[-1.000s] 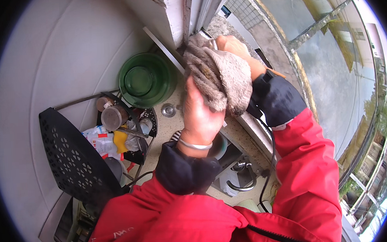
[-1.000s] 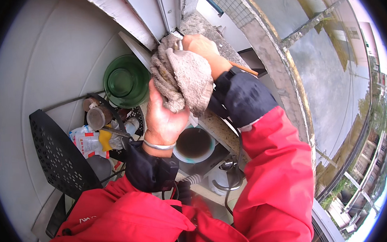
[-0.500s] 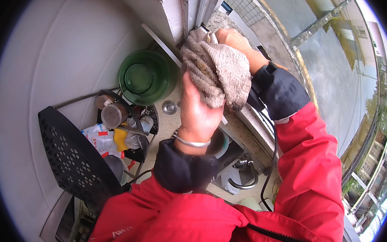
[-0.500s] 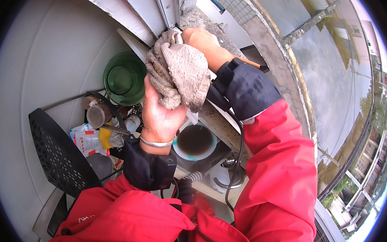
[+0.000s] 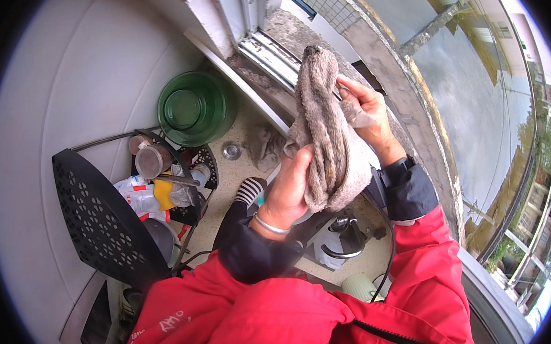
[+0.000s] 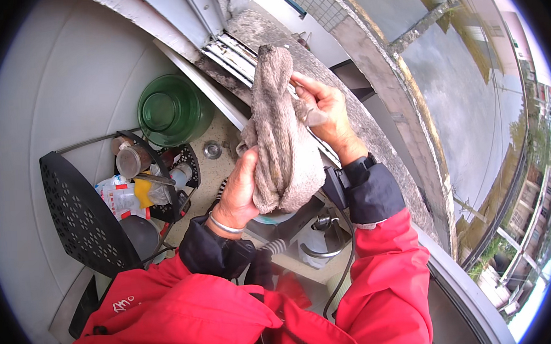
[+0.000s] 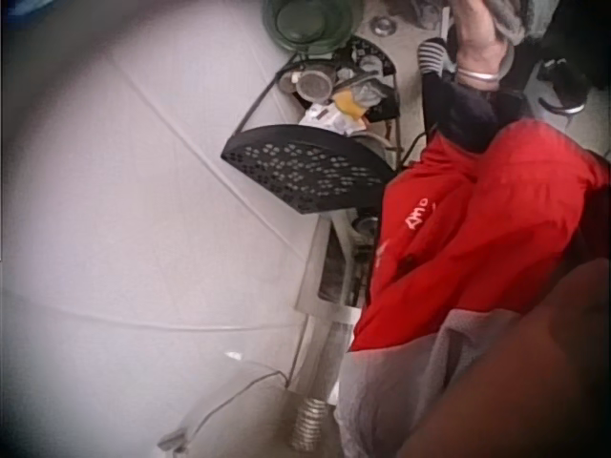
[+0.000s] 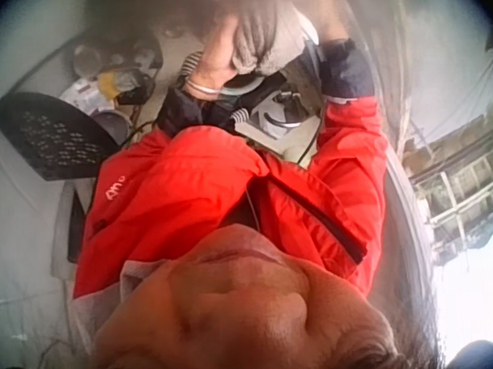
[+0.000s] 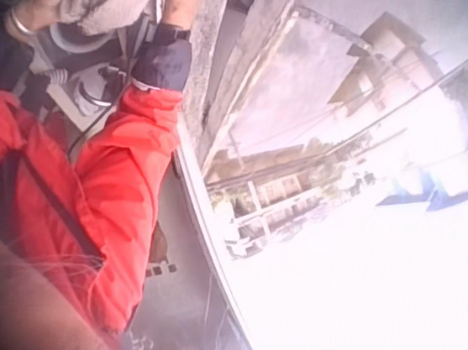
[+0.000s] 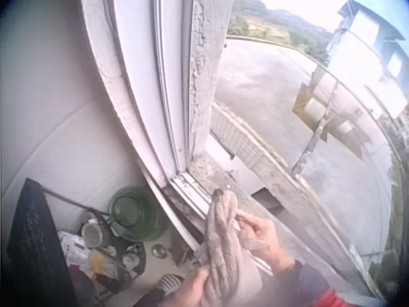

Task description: The person uses a cloth and a small stick to scrub and wipe a window frame and sill. They repeatedly rub the frame, occasionally dip the cloth into a basin of water, and continue cleaning the same area.

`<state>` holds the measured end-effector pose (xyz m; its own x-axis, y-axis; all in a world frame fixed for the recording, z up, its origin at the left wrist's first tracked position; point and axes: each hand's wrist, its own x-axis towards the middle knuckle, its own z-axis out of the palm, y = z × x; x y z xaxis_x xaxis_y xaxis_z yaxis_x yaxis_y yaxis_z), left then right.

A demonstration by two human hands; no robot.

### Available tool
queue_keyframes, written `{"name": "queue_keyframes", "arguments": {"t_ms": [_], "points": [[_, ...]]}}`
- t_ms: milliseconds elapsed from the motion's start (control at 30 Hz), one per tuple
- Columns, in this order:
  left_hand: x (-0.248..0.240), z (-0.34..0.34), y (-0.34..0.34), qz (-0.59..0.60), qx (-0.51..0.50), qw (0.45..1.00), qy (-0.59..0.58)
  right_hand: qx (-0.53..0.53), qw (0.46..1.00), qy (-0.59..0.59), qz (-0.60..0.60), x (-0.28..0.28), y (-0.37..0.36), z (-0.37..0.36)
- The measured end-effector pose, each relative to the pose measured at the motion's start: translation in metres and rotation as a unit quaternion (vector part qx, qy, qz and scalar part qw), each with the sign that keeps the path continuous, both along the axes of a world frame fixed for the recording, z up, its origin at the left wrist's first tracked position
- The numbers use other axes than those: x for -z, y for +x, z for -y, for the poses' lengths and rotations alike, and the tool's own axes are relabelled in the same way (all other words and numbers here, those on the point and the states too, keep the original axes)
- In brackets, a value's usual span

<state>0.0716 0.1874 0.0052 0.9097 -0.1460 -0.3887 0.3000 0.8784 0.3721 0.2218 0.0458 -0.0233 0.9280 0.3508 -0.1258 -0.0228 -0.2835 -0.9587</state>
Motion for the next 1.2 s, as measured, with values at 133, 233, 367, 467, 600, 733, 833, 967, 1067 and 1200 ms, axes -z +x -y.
{"name": "queue_keyframes", "arguments": {"t_ms": [133,233,367,467,600,733,833,967,1067,1200], "points": [[-0.004,0.006,-0.022,0.016,0.04,0.998,0.047,0.045,0.999,0.018,0.018,-0.019,-0.048,0.037],[-0.009,0.011,-0.04,0.011,0.09,0.991,0.097,0.098,0.992,0.059,-0.058,-0.03,-0.083,0.062],[-0.012,0.024,-0.061,0.018,0.173,0.973,0.154,0.155,0.981,0.081,-0.089,-0.039,-0.139,0.105],[-0.013,0.04,-0.078,0.005,0.2,0.968,0.151,0.241,0.956,0.084,-0.144,-0.04,-0.185,0.133],[-0.007,0.06,-0.1,-0.011,0.207,0.966,0.154,0.273,0.946,0.123,-0.122,-0.043,-0.236,0.162],[0.018,0.085,-0.12,-0.024,0.208,0.963,0.172,0.28,0.946,0.088,-0.134,-0.039,-0.29,0.171],[0.035,0.102,-0.14,-0.015,0.189,0.972,0.135,0.234,0.965,0.029,-0.118,-0.029,-0.331,0.161],[0.047,0.12,-0.164,-0.009,0.215,0.966,0.143,0.194,0.977,-0.019,-0.092,-0.008,-0.366,0.137],[0.051,0.117,-0.182,-0.081,0.225,0.962,0.134,0.179,0.98,-0.027,-0.08,0.002,-0.379,0.125],[0.064,0.099,-0.194,-0.121,0.178,0.964,0.154,0.108,0.987,-0.062,-0.104,0.01,-0.381,0.11]]}}
